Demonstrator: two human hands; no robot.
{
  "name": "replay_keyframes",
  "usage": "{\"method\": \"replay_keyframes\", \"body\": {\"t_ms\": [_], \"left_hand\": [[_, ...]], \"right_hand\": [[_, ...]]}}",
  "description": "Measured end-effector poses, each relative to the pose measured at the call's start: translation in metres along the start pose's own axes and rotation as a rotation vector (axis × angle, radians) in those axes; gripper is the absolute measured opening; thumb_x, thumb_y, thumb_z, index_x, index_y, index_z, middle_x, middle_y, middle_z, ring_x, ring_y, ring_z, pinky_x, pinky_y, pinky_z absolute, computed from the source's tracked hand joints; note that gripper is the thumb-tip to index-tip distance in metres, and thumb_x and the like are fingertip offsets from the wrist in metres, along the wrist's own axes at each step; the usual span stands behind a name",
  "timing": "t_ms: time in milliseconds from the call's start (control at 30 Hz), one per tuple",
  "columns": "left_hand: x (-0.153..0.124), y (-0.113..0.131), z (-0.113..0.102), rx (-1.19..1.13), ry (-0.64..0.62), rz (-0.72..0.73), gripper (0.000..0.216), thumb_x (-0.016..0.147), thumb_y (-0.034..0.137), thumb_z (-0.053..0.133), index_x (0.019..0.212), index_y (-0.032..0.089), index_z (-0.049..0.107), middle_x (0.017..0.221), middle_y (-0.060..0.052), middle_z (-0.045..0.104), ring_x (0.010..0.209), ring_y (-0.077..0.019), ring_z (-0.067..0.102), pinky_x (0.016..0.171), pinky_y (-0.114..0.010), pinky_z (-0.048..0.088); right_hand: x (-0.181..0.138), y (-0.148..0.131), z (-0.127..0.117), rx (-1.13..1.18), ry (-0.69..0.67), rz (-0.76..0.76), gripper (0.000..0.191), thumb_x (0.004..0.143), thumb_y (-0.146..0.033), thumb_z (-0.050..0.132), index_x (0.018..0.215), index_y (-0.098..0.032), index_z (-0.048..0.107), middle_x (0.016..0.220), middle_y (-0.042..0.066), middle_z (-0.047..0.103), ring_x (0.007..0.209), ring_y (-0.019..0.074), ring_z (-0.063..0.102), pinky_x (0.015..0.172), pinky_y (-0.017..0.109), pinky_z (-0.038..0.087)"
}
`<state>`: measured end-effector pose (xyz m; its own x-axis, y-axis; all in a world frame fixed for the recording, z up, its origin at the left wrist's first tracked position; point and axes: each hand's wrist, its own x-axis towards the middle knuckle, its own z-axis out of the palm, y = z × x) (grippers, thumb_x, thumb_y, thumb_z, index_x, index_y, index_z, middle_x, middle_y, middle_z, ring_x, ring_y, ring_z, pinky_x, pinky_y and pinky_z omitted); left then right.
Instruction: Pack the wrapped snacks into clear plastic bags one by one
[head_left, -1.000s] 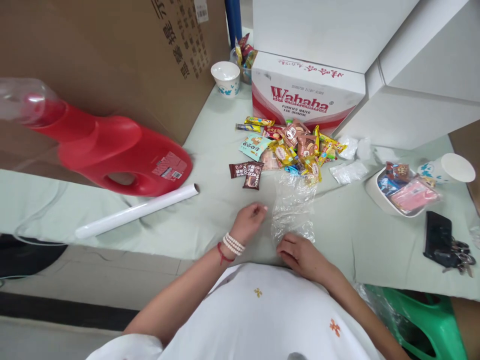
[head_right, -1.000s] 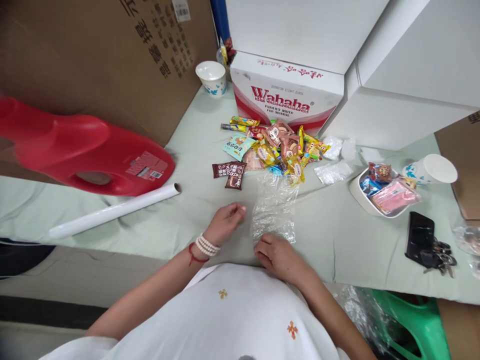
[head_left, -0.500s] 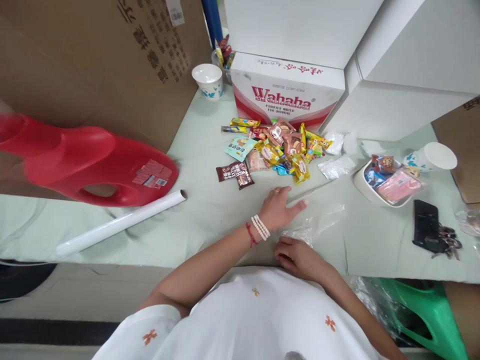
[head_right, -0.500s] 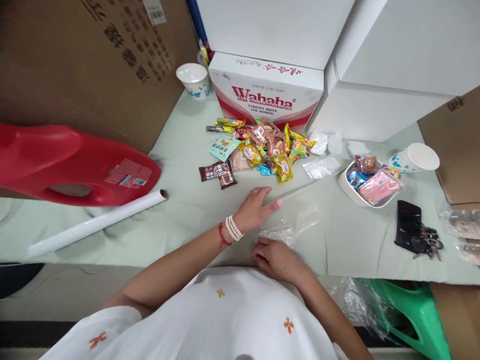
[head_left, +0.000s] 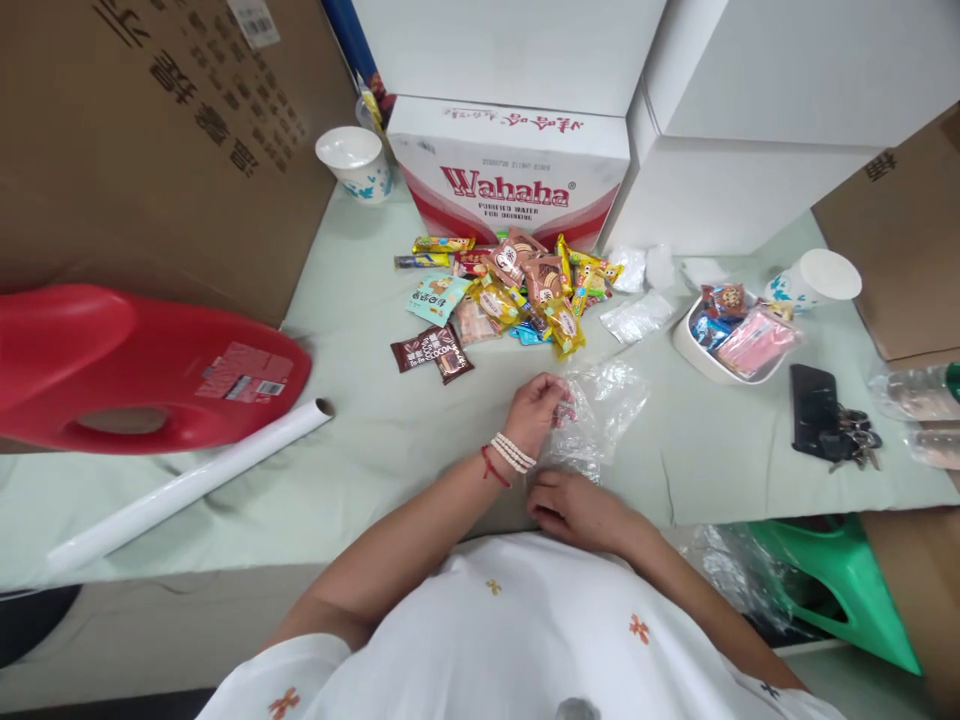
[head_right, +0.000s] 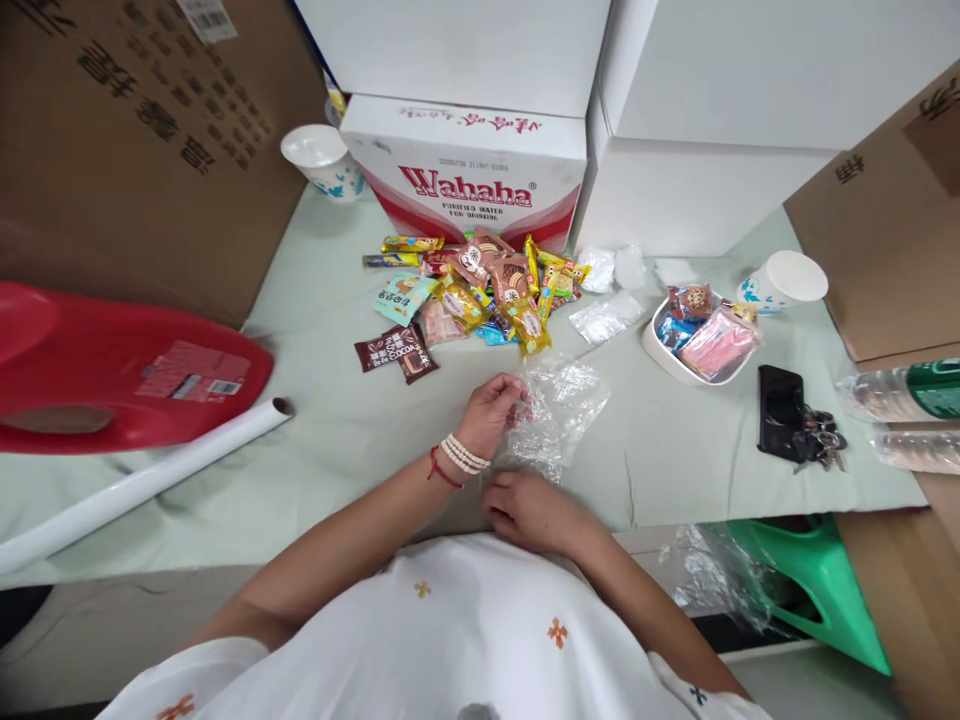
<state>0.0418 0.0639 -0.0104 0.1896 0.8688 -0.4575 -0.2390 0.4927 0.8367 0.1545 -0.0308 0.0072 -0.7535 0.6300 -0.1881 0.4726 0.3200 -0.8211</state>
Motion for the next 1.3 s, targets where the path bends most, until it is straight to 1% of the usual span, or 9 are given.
{"method": "replay_keyframes", "body": {"t_ms": [167,267,333,500,700,900,1033,1133,1300], "left_hand": [[-0.008,0.001,-0.010,-0.079,0.031,-0.011,0.047,0.076,0.062,0.072,0.084,0.021,0.050,0.078,0.001,0.070,0.049,-0.0101,0.063,0.040,-0.017,0.034],[-0.012,-0.002,-0.016,-0.011,0.067,0.078,0.045,0.082,0.063,0.066,0.085,0.021,0.051,0.081,0.000,0.070,0.048,-0.0103,0.062,0.039,-0.019,0.035],[-0.016,-0.004,-0.020,0.099,0.111,0.179,0.042,0.087,0.062,0.062,0.086,0.021,0.054,0.082,0.000,0.069,0.052,-0.0113,0.063,0.040,-0.020,0.037],[-0.029,-0.006,-0.025,0.509,0.198,0.534,0.030,0.102,0.045,0.049,0.089,0.021,0.061,0.077,0.000,0.066,0.061,-0.0118,0.065,0.057,-0.023,0.047],[-0.039,-0.004,-0.035,0.831,0.244,0.828,0.025,0.105,0.031,0.045,0.093,0.021,0.064,0.087,-0.005,0.070,0.084,-0.0167,0.066,0.075,-0.028,0.049],[-0.043,-0.006,-0.038,0.850,0.172,0.803,0.032,0.105,0.034,0.043,0.082,0.021,0.060,0.073,-0.002,0.063,0.070,-0.0153,0.059,0.066,-0.027,0.043],[-0.041,-0.004,-0.036,0.576,0.127,0.576,0.052,0.105,0.051,0.038,0.065,0.021,0.051,0.056,0.002,0.052,0.054,-0.0128,0.050,0.058,-0.027,0.038],[-0.038,-0.002,-0.036,0.346,0.099,0.396,0.054,0.102,0.061,0.039,0.076,0.020,0.063,0.053,0.004,0.052,0.051,-0.0123,0.048,0.057,-0.026,0.038],[-0.038,0.000,-0.035,0.233,0.081,0.369,0.046,0.086,0.064,0.065,0.089,0.018,0.072,0.053,0.007,0.045,0.051,-0.0101,0.040,0.053,-0.024,0.032]], "right_hand": [[-0.026,-0.009,-0.017,0.232,0.086,0.044,0.025,0.100,-0.024,0.054,0.118,-0.023,0.071,0.104,0.007,0.072,0.084,0.0174,0.064,0.077,0.030,0.050],[-0.041,-0.019,-0.045,0.527,0.166,0.126,0.026,0.100,-0.041,0.058,0.109,-0.022,0.073,0.091,0.005,0.073,0.064,0.0130,0.059,0.061,0.027,0.047],[-0.042,-0.024,-0.062,0.692,0.313,0.241,0.032,0.097,-0.050,0.061,0.098,-0.021,0.072,0.076,0.002,0.067,0.051,0.0092,0.047,0.049,0.023,0.038],[-0.005,-0.021,-0.074,0.879,0.759,0.413,0.044,0.084,-0.064,0.072,0.083,-0.020,0.065,0.069,-0.003,0.052,0.052,0.0074,0.037,0.041,0.019,0.025],[0.028,-0.016,-0.068,1.125,0.841,0.409,0.048,0.072,-0.062,0.083,0.088,-0.019,0.069,0.077,-0.001,0.057,0.053,0.0065,0.037,0.037,0.017,0.021],[0.033,-0.018,-0.073,1.142,0.849,0.407,0.041,0.065,-0.047,0.092,0.082,-0.019,0.067,0.070,-0.004,0.054,0.049,0.0040,0.031,0.036,0.015,0.019],[0.033,-0.022,-0.075,1.156,0.825,0.384,0.037,0.068,-0.047,0.089,0.084,-0.019,0.070,0.069,-0.004,0.052,0.049,0.0036,0.030,0.036,0.014,0.017],[0.032,-0.024,-0.075,1.148,0.816,0.385,0.038,0.069,-0.046,0.088,0.091,-0.020,0.073,0.071,-0.004,0.054,0.049,0.0039,0.029,0.036,0.015,0.016],[0.033,-0.023,-0.071,1.057,0.798,0.395,0.038,0.072,-0.046,0.083,0.096,-0.019,0.073,0.071,-0.004,0.053,0.048,0.0046,0.027,0.037,0.017,0.016]]}}
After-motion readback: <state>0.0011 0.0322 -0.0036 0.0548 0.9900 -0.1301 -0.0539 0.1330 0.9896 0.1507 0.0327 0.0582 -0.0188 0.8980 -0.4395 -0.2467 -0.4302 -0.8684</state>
